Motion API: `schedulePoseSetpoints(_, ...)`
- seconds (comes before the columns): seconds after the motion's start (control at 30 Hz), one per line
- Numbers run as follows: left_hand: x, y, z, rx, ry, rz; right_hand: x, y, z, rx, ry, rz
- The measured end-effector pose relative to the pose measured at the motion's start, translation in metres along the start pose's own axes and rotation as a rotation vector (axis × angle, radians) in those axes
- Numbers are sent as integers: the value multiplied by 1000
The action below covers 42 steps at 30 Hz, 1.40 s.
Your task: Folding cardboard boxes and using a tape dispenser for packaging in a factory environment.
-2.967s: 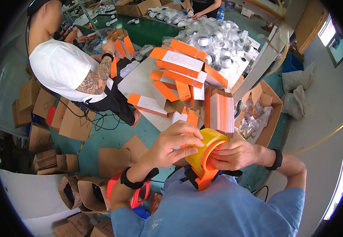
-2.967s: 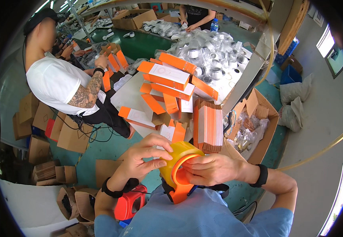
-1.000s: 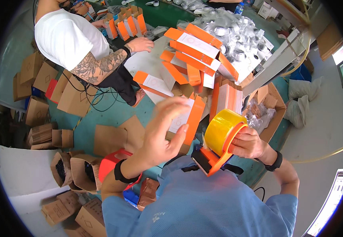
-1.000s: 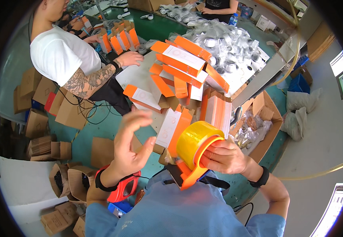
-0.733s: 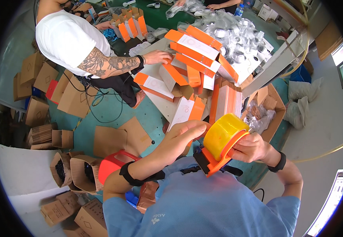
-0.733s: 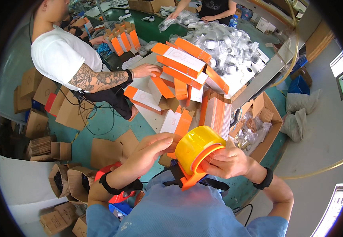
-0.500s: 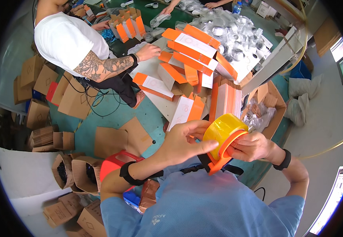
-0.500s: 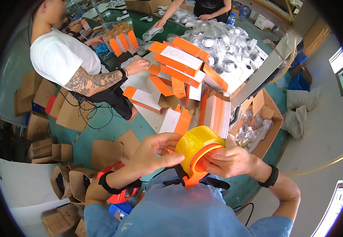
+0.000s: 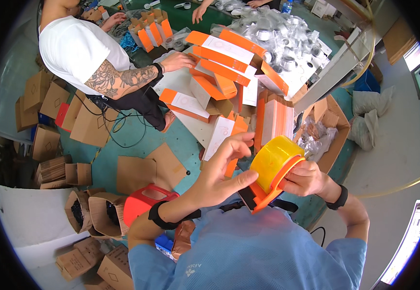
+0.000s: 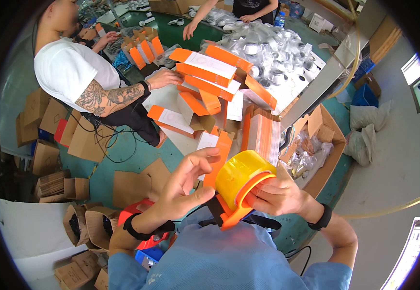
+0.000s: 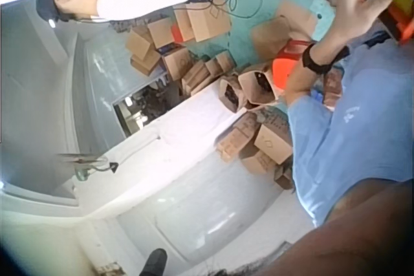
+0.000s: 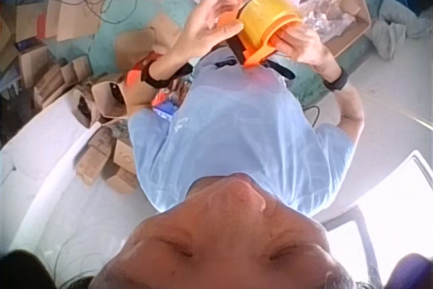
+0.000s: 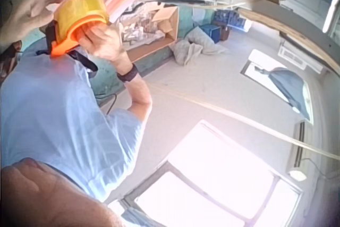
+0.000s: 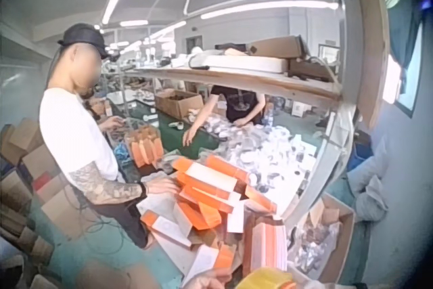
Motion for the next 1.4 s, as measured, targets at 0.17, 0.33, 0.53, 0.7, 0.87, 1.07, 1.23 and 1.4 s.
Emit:
schedulePoseSetpoints(0.17,30,6,-4,212,534,194,0,-12,-1,-76,-169,-63)
schedulePoseSetpoints(0.33,40,18,-2,150,596,347,12,-17,-23,-217,-629,-232)
schedulePoseSetpoints(0.53,31,23,-4,-42,577,285,49,-8,-77,-392,-1334,-513)
schedulePoseSetpoints(0.7,21,29,-8,33,331,316,56,-12,-62,-335,-1602,-511)
schedulePoseSetpoints(0.87,23,29,1,181,415,453,53,-16,-53,-331,-1147,-421)
schedulePoseSetpoints(1.07,31,37,-34,10,346,325,59,-16,-43,-334,-906,-476)
schedulePoseSetpoints(1.23,37,47,-44,-146,231,362,57,-18,-38,-136,-795,-656)
schedulePoseSetpoints(1.4,40,49,-35,-226,-138,348,33,10,-41,-226,-1201,-988)
Point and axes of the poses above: each hand's wrist, its own y-axis away from the middle knuckle, its own z-axis out of the back of the hand, x = y × z, the point moved 4 cm from there along -y, towards the middle knuckle, and after that the axes turned 15 degrees about x, right-handed, at the moved point
